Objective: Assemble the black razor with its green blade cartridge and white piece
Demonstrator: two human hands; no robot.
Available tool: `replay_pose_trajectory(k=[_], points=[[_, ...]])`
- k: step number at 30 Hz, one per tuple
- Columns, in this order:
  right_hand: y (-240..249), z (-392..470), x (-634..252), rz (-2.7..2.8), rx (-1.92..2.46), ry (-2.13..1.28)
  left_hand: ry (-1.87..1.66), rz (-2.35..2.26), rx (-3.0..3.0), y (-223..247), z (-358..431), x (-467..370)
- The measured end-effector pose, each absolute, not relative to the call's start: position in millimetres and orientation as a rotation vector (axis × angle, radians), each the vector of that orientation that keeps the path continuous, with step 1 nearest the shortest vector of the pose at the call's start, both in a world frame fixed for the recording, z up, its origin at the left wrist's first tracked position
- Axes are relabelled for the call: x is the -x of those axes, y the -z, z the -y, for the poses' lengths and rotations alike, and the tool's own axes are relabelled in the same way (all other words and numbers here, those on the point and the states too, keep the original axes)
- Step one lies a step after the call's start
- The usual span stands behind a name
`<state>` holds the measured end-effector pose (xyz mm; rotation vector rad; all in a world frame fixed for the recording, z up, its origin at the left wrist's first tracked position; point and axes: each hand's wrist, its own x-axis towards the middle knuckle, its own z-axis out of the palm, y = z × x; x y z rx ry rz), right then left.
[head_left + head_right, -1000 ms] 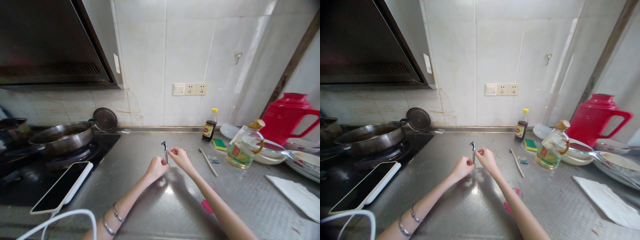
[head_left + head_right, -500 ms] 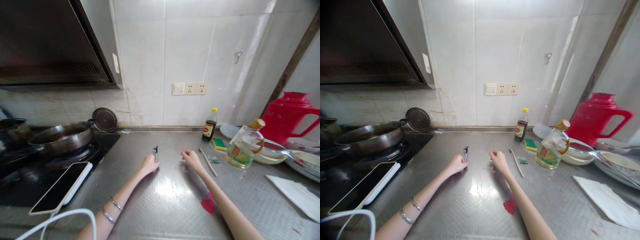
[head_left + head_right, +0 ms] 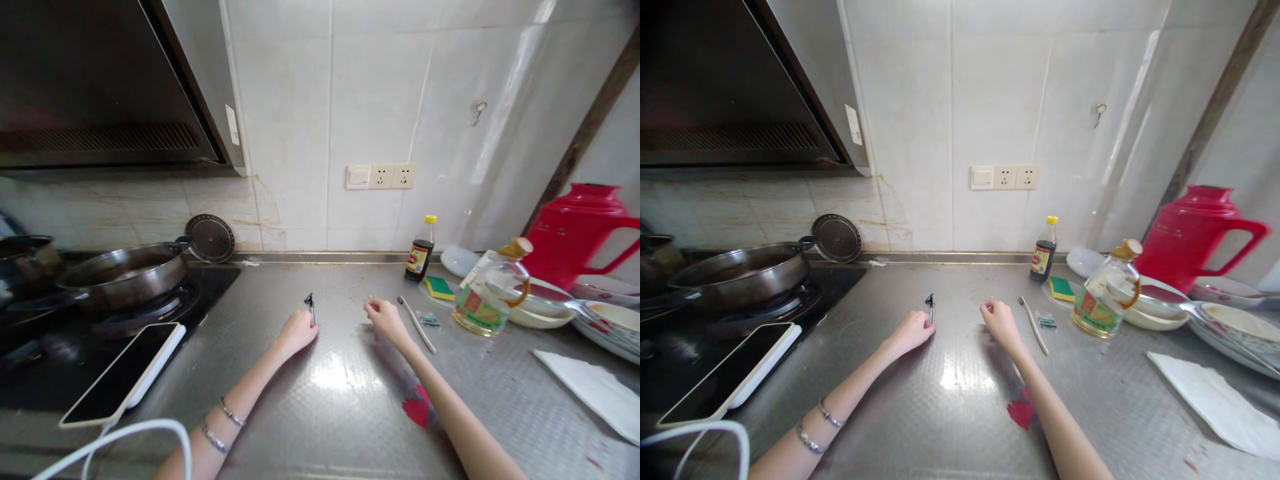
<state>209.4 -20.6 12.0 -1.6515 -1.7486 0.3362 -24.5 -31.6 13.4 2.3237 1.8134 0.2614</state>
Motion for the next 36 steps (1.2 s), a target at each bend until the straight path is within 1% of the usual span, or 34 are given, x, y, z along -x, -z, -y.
replay_pose_trajectory(k=[8, 13, 17, 21, 26, 36], points=[[-23.2, 16.2, -238.2, 1.727, 1.826, -0.229, -0.265, -1.861, -2.305, -13.2, 33.7, 24.3], [-28.9, 18.2, -281.8, 1.741, 2.106, -0.099, -0.199, -1.927, -2.321, -10.8, 33.3, 20.6], [-24.1, 23.8, -310.9, 1.866, 2.304, -0.104, -0.186, -1.965, -2.365, -10.6, 33.9, 16.7], [-16.4, 28.3, -325.0, 1.961, 2.400, -0.129, -0.179, -1.972, -2.418, -12.1, 35.9, 13.3], [-11.2, 32.2, -327.9, 2.025, 2.427, -0.198, -0.206, -1.975, -2.438, -12.1, 37.4, 7.7], [-5.9, 31.8, -322.4, 2.103, 2.308, -0.288, -0.204, -1.950, -2.394, -9.9, 42.2, 2.2]])
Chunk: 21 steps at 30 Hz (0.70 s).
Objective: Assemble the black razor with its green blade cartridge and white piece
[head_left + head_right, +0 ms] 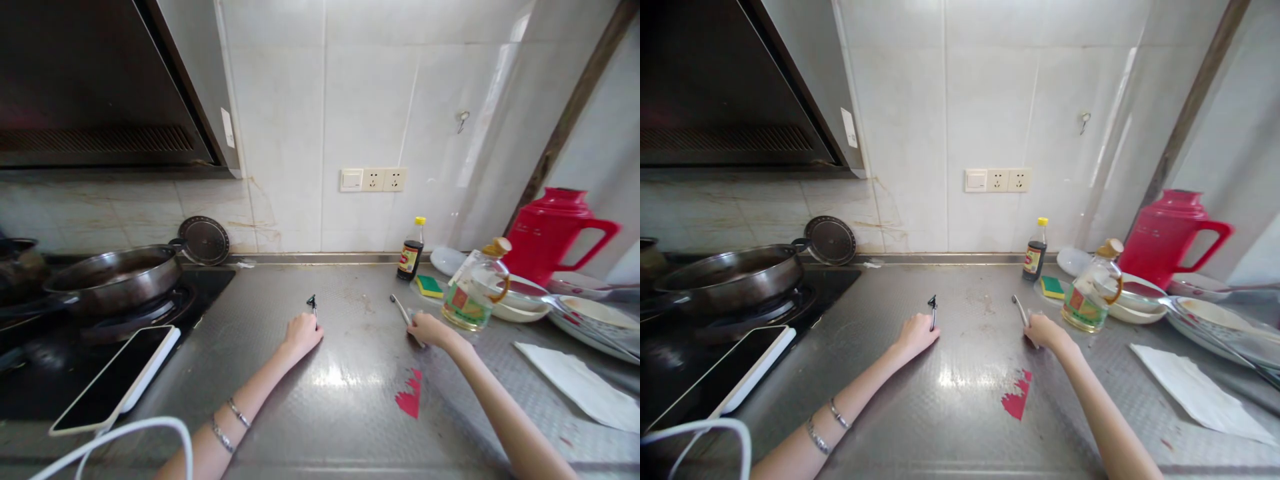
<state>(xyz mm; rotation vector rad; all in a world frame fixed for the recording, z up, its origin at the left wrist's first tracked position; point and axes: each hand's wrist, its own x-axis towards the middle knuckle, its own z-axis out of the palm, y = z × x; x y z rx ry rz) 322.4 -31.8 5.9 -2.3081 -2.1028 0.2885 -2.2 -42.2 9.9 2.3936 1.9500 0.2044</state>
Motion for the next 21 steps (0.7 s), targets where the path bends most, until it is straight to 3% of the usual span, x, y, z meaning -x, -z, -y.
replay_pose_trajectory(k=[10, 21], points=[[-22.1, 55.0, -232.3, 2.178, 2.049, -0.048, -0.349, -2.006, -2.360, -21.8, 41.0, 9.8], [-20.4, 72.8, -121.4, 2.301, 1.903, -0.038, -0.364, -2.037, -2.319, -28.0, 46.3, 15.7]])
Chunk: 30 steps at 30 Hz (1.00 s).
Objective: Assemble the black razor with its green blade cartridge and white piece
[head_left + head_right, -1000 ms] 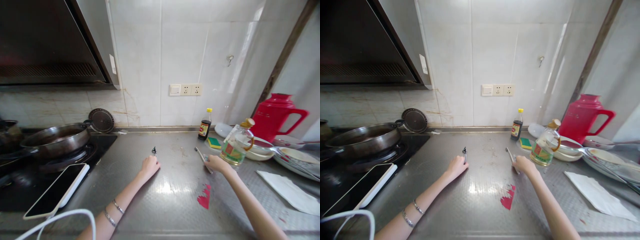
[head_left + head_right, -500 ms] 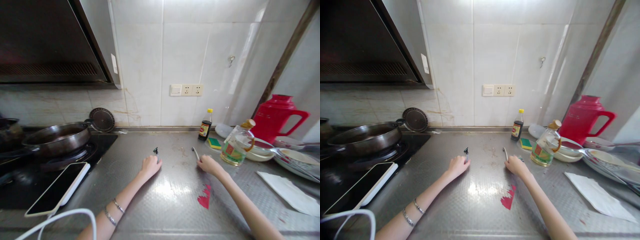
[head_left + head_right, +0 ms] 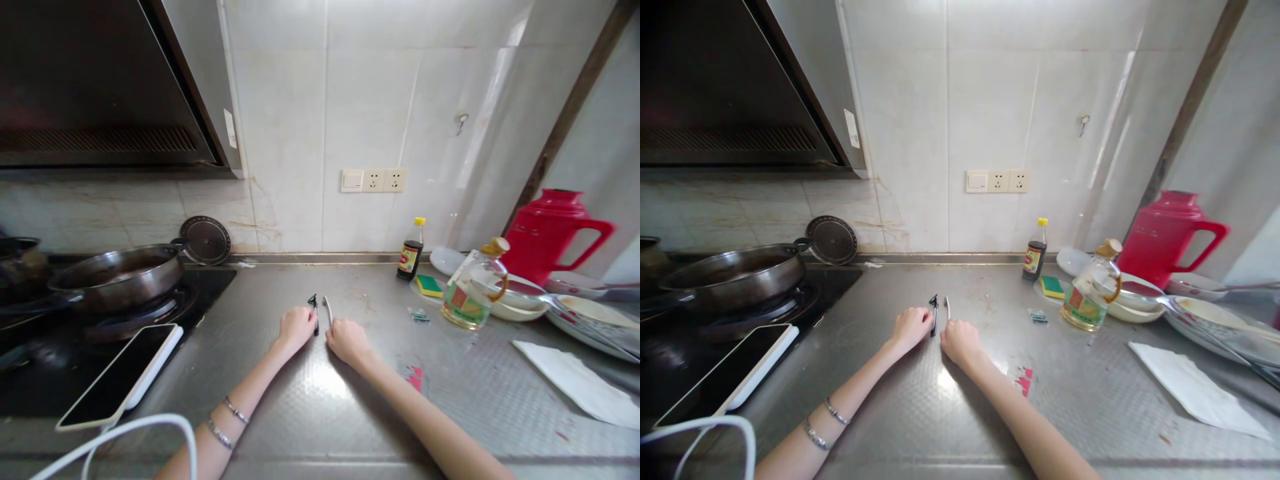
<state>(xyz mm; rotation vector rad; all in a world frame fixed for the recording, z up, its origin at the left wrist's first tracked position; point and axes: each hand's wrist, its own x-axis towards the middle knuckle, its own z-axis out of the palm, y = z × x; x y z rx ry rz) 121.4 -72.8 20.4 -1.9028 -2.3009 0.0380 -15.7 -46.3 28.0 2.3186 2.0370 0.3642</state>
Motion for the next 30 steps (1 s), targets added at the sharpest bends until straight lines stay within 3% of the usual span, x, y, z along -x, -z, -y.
replay_pose_trajectory(k=[16, 23, 30], points=[[-21.7, 64.1, -141.8, 2.210, 1.918, 0.040, -0.380, -2.066, -2.277, -30.3, 48.9, 16.3], [-38.5, 42.4, -259.0, 2.146, 1.848, 0.000, -0.513, -2.021, -2.215, -37.5, 42.5, 22.6], [-13.5, 16.1, -375.4, 2.243, 1.751, -0.160, -0.674, -1.878, -2.250, -49.3, 23.1, 21.2]])
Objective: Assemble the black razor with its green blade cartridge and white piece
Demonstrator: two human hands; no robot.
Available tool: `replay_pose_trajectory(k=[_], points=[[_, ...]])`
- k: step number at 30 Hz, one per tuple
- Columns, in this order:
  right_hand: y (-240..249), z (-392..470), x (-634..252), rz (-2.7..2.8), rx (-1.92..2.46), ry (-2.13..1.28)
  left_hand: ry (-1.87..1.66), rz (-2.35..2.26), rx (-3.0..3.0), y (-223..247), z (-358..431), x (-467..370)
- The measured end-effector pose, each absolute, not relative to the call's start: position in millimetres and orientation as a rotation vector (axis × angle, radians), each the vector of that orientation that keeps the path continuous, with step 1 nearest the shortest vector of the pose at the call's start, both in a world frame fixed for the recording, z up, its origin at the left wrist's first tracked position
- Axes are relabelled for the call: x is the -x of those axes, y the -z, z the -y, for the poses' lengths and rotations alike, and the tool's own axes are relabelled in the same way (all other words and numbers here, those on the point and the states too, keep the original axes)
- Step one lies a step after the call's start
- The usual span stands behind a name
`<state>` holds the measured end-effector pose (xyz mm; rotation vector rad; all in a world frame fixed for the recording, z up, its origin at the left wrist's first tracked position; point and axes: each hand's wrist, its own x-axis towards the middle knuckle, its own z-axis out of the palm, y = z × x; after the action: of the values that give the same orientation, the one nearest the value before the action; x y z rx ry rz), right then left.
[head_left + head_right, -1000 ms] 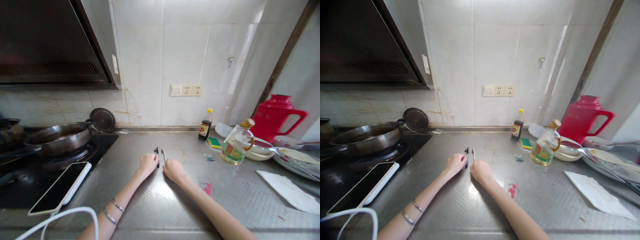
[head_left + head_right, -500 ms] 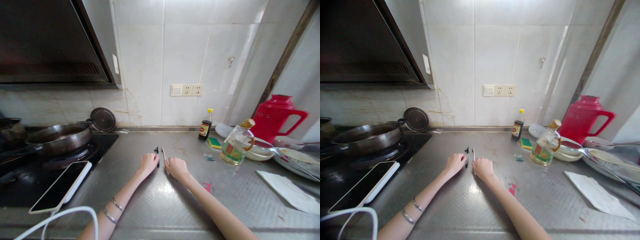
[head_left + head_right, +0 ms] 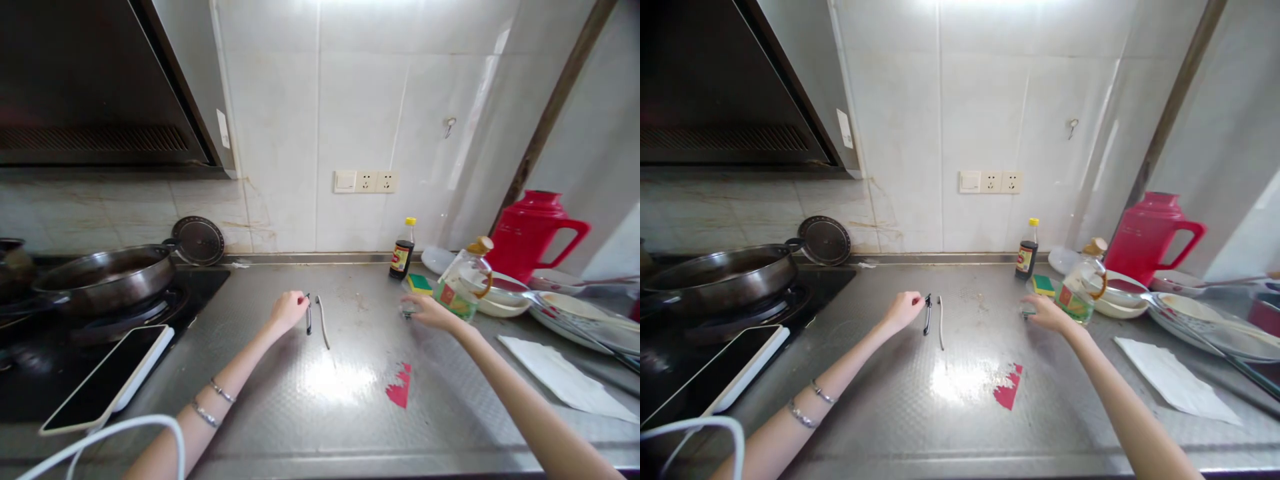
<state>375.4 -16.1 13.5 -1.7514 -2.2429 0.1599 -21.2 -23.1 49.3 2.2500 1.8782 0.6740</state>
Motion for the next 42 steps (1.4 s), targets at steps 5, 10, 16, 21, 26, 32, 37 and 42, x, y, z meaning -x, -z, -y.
replay_pose_trajectory(k=[5, 10, 16, 21, 26, 32, 37, 42], points=[[-0.2, 9.0, -389.6, 2.290, 1.853, -0.248, -0.687, -1.749, -2.317, -56.3, 18.1, 16.1], [-0.7, 5.7, -391.9, 2.271, 1.874, -0.261, -0.693, -1.697, -2.364, -56.2, 14.7, 15.3], [-6.9, 5.3, -392.5, 2.242, 1.763, -0.267, -0.785, -1.438, -2.414, -55.6, 6.4, 21.3], [-25.0, 15.7, -349.6, 2.278, 1.517, -0.284, -0.800, -1.229, -2.559, -57.9, 5.2, 12.2], [-46.5, 35.3, -282.0, 2.387, 1.229, -0.292, -0.583, -1.131, -2.750, -59.2, 15.3, -11.4], [-59.8, 54.7, -236.5, 2.465, 1.125, -0.277, -0.415, -1.157, -2.837, -60.2, 26.6, -23.9], [-61.2, 57.5, -229.2, 2.487, 1.162, -0.250, -0.386, -1.194, -2.808, -57.5, 24.5, -21.7], [-56.6, 53.0, -225.2, 2.476, 1.153, -0.245, -0.411, -1.202, -2.788, -50.7, 16.4, -24.5]])
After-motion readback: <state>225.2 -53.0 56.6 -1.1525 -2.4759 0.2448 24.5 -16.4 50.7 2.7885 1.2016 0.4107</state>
